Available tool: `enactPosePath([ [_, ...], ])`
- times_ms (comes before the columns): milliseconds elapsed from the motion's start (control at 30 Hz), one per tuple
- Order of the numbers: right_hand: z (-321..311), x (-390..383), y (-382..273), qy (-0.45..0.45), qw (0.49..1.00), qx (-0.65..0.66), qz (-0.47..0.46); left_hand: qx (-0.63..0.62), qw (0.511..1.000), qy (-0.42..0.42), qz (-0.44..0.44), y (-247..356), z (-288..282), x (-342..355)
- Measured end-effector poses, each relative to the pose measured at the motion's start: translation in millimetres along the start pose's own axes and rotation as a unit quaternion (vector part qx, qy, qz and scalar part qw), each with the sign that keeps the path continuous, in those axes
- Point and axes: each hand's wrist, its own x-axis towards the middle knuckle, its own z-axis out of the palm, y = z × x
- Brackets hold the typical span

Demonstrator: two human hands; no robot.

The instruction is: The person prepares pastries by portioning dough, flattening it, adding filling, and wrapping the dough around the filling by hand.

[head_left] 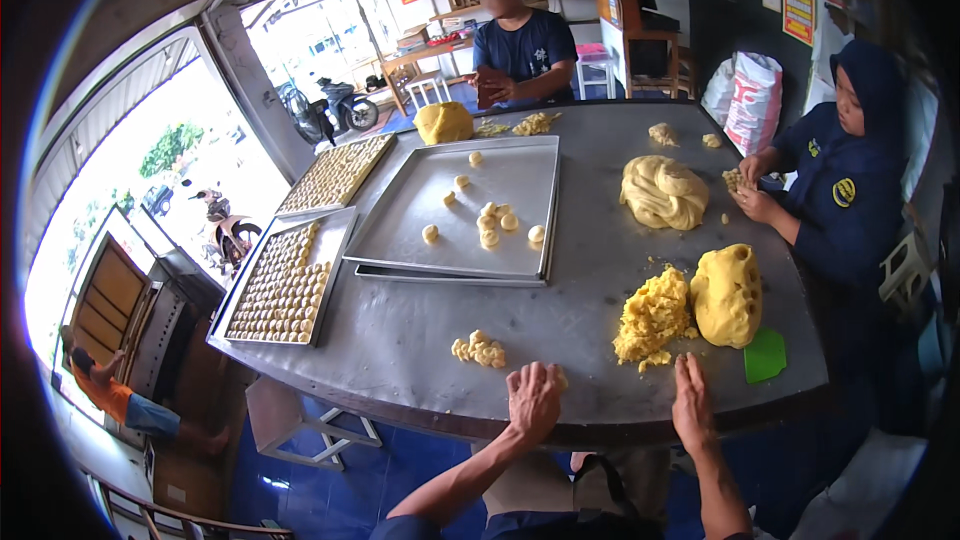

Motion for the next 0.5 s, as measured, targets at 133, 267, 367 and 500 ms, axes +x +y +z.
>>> enactPosePath([
  [133,4,1,-10,0.018,0.997,-0.060,-0.040,-0.113,0.978,-0.050,-0.170,4,-7,6],
  [267,-14,0,-5,-0.037,0.998,0.040,-0.043,-0.423,0.875,-0.002,-0.237,13,-11,15],
  [367,-17,6,-31,0.038,0.976,0.214,-0.032,-0.463,0.843,-0.006,-0.275,29,-11,24],
  [500,1,16,-86,0.091,0.967,0.231,-0.060,-0.600,0.771,-0.064,-0.204,73,-7,22],
])
